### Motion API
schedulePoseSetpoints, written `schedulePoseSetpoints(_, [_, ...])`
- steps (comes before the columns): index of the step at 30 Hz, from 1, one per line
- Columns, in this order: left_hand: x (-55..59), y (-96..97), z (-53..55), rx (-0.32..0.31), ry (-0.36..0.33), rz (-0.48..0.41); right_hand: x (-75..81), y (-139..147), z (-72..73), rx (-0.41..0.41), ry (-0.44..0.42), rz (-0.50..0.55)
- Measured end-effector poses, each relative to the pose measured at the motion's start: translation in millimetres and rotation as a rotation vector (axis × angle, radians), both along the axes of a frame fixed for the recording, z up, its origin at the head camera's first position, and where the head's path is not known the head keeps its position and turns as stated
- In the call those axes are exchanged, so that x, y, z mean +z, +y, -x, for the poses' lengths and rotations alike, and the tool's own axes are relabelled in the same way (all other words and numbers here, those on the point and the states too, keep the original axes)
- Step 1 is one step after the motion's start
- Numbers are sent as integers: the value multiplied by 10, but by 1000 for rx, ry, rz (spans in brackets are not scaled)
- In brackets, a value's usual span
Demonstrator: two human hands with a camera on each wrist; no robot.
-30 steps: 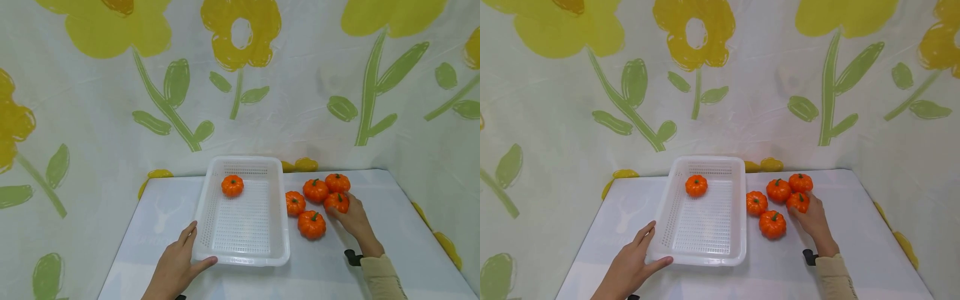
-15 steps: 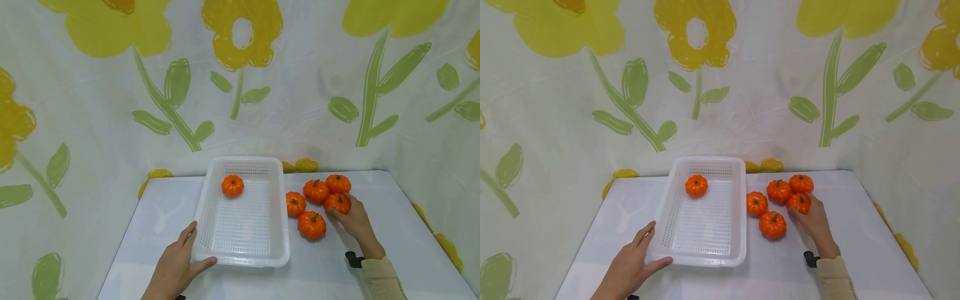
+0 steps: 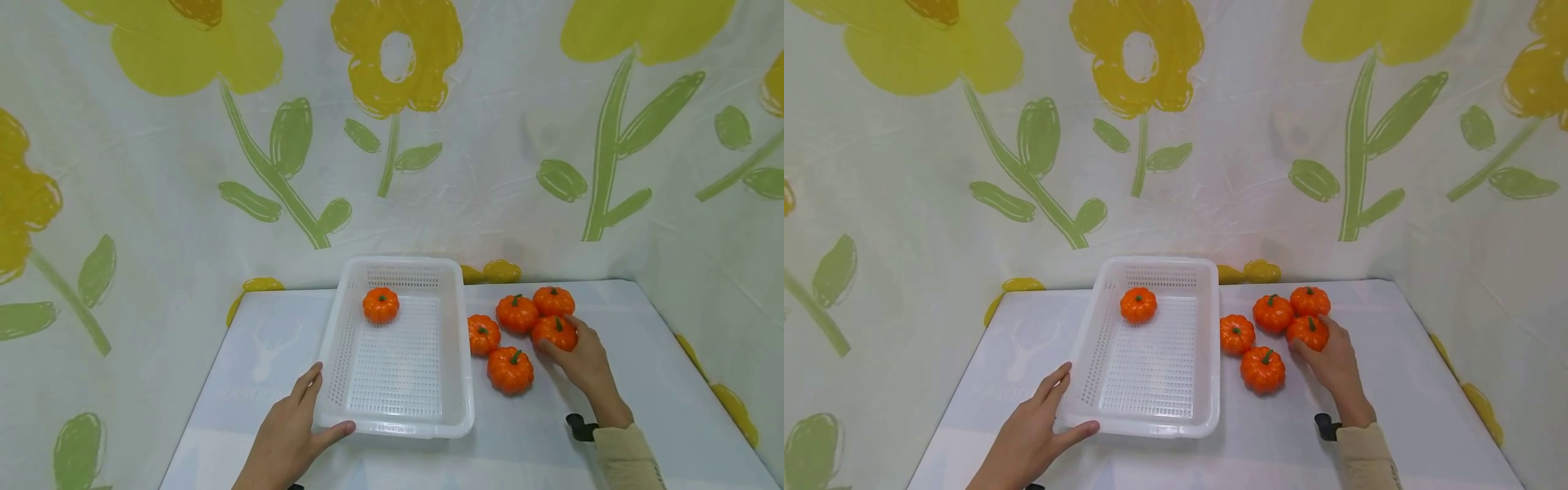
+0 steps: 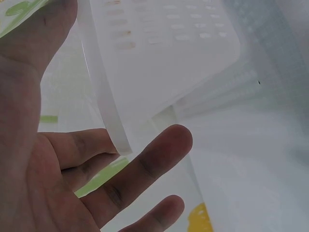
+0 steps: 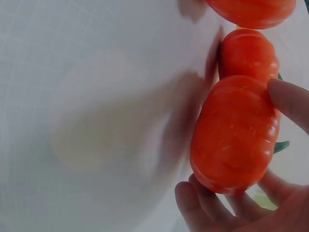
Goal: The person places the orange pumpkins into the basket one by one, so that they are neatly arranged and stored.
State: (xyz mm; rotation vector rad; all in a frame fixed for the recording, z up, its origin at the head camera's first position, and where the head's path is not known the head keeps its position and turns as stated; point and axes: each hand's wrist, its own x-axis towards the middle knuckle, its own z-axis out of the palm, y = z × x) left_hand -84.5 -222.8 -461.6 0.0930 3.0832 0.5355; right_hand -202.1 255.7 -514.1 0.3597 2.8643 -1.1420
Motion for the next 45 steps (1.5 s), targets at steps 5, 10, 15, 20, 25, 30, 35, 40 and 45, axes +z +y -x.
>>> schedulePoseSetpoints(5, [1,5,4,2,-12,11,49,-14,-24,-10,11,19])
schedulePoseSetpoints(10, [1,10,4,3,-13,4,86,-14,-32,-8,56,25])
schedulePoseSetpoints(15, [-9,16,-5,-1,11,-7,135,-12,-37,5,125,17])
schedulePoseSetpoints(20, [-18,13,-7,-1,18,-7,199,-43,-35,13,153,26])
schedulePoseSetpoints(25, [-20,14,-6,8,0,-4,267,-92,-40,4,143,43])
schedulePoseSetpoints(30, [-27,11,-9,6,7,-13,302,-134,-39,5,137,52])
schedulePoseSetpoints(35, [-39,4,-13,-1,20,-15,335,-179,-25,13,148,55])
schedulePoseSetpoints(40, [-49,-10,-17,-16,50,-13,361,-240,1,36,189,72])
schedulePoseSetpoints(45, [-56,-19,-20,-25,68,-17,383,-323,22,58,187,107])
